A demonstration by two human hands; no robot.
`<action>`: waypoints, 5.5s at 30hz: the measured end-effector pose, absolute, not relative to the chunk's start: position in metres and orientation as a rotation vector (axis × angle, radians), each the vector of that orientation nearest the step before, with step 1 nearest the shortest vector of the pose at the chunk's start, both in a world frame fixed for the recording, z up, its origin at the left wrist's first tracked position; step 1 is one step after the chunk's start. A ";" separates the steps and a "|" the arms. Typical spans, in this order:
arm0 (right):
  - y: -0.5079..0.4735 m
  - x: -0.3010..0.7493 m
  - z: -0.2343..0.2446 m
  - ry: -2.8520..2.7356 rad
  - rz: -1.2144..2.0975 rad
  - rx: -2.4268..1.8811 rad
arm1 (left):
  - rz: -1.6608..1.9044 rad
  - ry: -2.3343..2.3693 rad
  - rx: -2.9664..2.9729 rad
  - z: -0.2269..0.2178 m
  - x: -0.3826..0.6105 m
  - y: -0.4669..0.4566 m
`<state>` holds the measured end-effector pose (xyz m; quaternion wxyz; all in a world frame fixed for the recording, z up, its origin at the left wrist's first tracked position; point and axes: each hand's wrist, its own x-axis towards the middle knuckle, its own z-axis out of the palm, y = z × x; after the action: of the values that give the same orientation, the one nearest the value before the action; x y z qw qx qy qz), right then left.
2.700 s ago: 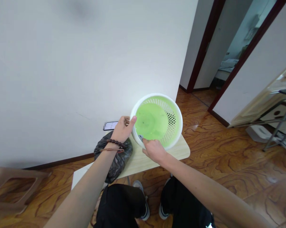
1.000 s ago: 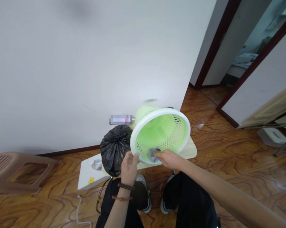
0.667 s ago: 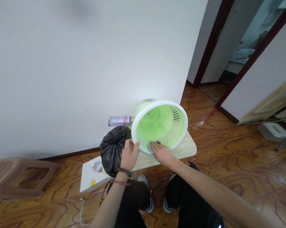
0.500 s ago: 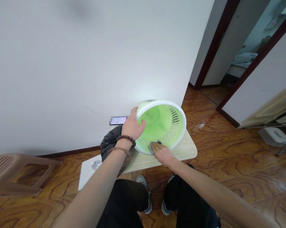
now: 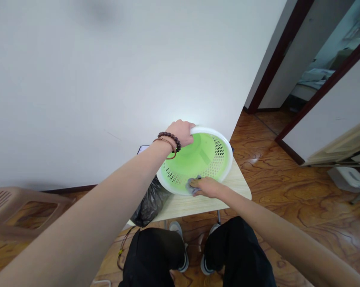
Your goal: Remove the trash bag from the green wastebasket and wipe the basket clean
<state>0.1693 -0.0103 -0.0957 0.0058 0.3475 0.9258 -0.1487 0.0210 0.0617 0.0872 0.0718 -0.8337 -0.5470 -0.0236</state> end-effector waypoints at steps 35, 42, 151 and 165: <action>0.055 0.184 -0.102 2.885 -0.011 1.473 | -0.172 -1.756 -2.506 0.082 0.029 0.066; -0.015 0.157 -0.135 2.903 -0.276 1.450 | -0.194 -1.802 -2.521 0.081 0.030 0.065; 0.037 0.145 -0.124 2.668 -0.849 2.139 | -0.301 -1.724 -2.565 0.078 0.023 0.066; -0.070 0.155 -0.115 3.188 -0.878 1.282 | -0.328 -1.730 -2.569 0.076 0.022 0.066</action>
<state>0.1553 -0.0701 -0.1146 -0.2012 0.3541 0.8805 -0.2426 0.0217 0.0662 0.0760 0.0137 -0.8248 -0.5553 -0.1054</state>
